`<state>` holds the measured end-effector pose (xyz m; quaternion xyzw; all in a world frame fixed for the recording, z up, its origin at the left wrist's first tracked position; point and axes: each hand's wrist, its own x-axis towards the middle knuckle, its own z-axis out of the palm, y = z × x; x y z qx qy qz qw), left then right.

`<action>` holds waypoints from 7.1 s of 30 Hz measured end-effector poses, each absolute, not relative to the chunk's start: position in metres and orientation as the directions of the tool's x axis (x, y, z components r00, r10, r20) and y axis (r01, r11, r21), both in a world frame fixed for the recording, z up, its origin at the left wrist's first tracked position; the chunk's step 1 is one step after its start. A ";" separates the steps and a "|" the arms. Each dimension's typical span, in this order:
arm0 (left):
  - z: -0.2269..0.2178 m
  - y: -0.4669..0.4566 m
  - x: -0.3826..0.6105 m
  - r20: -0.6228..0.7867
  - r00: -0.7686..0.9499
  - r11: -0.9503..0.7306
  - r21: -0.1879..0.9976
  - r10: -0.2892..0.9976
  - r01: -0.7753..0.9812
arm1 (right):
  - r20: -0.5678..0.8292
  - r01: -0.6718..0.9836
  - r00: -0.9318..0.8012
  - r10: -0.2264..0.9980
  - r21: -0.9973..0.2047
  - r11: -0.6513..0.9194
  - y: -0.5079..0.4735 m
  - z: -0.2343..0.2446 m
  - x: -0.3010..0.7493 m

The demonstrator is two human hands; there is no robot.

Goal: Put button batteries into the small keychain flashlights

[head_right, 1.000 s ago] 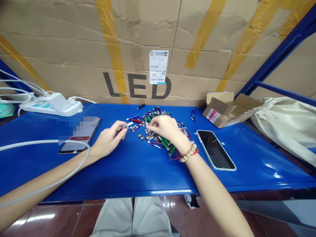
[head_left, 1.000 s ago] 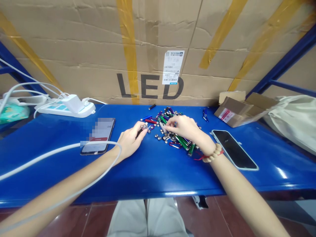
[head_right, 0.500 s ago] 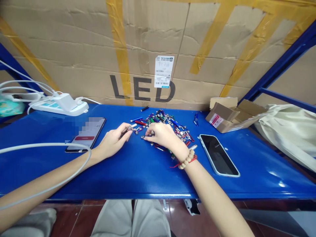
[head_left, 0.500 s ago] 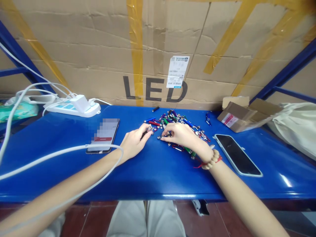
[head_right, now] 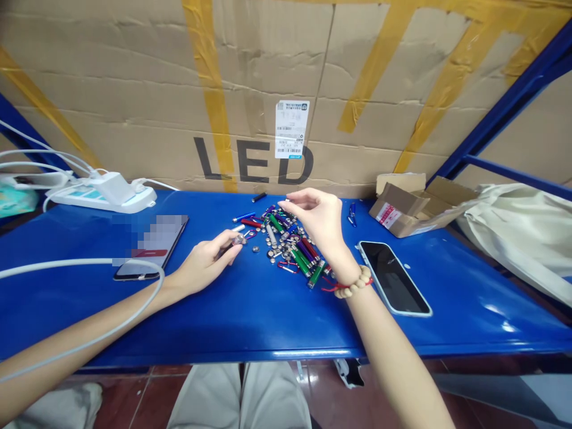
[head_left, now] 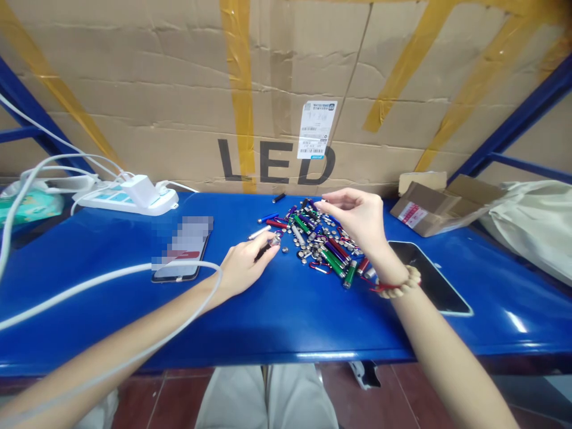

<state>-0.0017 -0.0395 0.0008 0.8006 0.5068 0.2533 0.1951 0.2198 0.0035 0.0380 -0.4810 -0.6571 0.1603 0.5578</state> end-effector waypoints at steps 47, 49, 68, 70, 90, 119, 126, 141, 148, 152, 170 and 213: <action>0.000 -0.043 0.000 0.259 0.451 -0.520 0.420 0.854 0.744 | 0.252 0.884 -0.433 0.865 -0.070 0.463 0.028 -0.003 0.210; -0.002 -0.041 -0.001 0.297 0.454 -0.541 0.404 0.840 0.737 | 0.275 0.893 -0.411 0.869 -0.073 0.445 0.028 -0.002 0.213; -0.014 -0.028 -0.008 0.277 0.589 -0.650 0.277 0.759 0.708 | 0.301 0.676 -0.538 0.787 -0.403 0.616 0.013 0.016 0.216; -0.014 -0.028 -0.008 0.275 0.584 -0.644 0.274 0.764 0.714 | 0.223 0.606 -0.609 0.761 -0.488 0.628 0.010 0.019 0.214; -0.007 -0.035 -0.002 0.379 0.525 -0.639 0.312 0.762 0.703 | 0.361 0.771 -0.518 0.775 -0.195 0.606 0.025 -0.010 0.211; -0.008 -0.032 -0.004 0.379 0.505 -0.625 0.353 0.776 0.696 | 0.311 0.882 -0.347 0.885 -0.213 0.421 0.029 -0.007 0.209; -0.006 -0.031 -0.003 0.333 0.475 -0.578 0.387 0.814 0.719 | 0.292 0.882 -0.345 0.892 -0.225 0.414 0.027 -0.009 0.210; 0.003 -0.032 -0.001 0.334 0.182 -0.379 0.767 0.925 0.518 | 0.316 0.160 -0.409 0.856 -0.899 0.408 0.004 0.015 0.189; 0.005 -0.033 -0.005 0.464 0.242 -0.511 0.635 0.852 0.579 | 0.252 0.079 -0.486 0.837 -0.941 0.329 -0.010 0.020 0.183; 0.009 -0.036 -0.005 0.444 0.254 -0.507 0.670 0.859 0.543 | 0.150 0.031 -0.575 0.804 -0.978 0.205 -0.010 0.018 0.183; 0.018 -0.053 0.006 0.282 0.401 -0.404 0.877 0.872 0.261 | -0.107 0.092 -0.796 0.596 -0.994 -0.055 -0.021 0.026 0.180; 0.006 -0.039 0.004 0.141 0.235 -0.219 0.911 0.962 0.350 | 0.527 0.378 -0.516 0.675 -0.567 0.732 -0.016 0.007 0.176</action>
